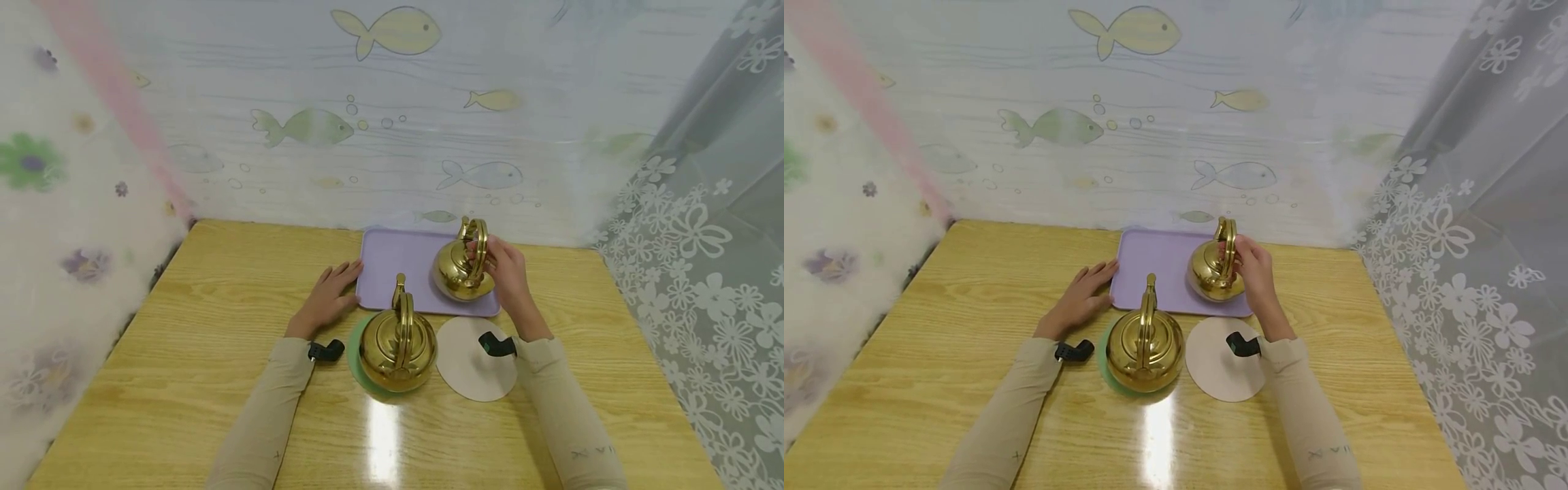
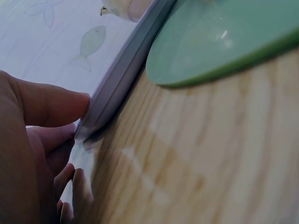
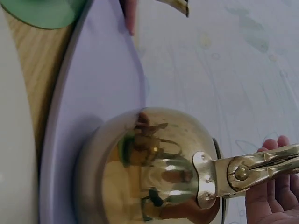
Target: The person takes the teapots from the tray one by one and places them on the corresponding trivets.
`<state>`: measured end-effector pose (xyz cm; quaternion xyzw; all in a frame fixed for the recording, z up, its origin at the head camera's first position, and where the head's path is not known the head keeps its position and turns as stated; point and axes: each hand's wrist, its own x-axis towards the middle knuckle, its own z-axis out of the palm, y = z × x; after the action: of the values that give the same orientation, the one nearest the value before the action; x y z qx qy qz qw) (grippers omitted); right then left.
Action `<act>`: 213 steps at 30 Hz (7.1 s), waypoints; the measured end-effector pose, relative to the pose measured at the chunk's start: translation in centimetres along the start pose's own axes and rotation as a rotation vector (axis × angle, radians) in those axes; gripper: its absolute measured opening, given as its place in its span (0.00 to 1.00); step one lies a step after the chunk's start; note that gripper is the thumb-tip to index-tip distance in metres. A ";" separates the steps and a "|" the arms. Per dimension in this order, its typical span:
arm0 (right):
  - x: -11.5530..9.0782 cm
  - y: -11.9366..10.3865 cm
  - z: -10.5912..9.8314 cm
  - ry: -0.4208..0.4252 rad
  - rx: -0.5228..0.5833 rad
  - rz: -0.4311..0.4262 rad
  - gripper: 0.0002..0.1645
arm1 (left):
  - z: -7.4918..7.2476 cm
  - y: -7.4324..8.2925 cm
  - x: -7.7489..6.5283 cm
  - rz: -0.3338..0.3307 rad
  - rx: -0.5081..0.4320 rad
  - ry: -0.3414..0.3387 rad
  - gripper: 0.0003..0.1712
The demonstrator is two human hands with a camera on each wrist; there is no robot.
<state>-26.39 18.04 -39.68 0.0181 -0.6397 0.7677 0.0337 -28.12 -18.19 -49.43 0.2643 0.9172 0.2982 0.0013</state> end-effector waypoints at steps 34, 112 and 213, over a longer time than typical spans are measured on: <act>1.2 -0.8 0.0 -0.028 -0.115 0.060 0.32 | 0.0 -0.1 0.1 0.011 0.000 0.000 0.41; 1.3 0.9 0.8 0.048 0.008 -0.191 0.23 | -0.3 -0.6 0.9 -0.007 0.005 -0.017 0.42; -5.8 -0.2 1.6 0.050 -0.005 -0.281 0.20 | -1.6 -0.5 2.0 0.004 0.031 -0.030 0.42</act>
<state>-20.64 16.32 -39.64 0.0883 -0.6317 0.7540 0.1567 -30.33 -18.40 -48.11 0.2707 0.9211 0.2798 0.0102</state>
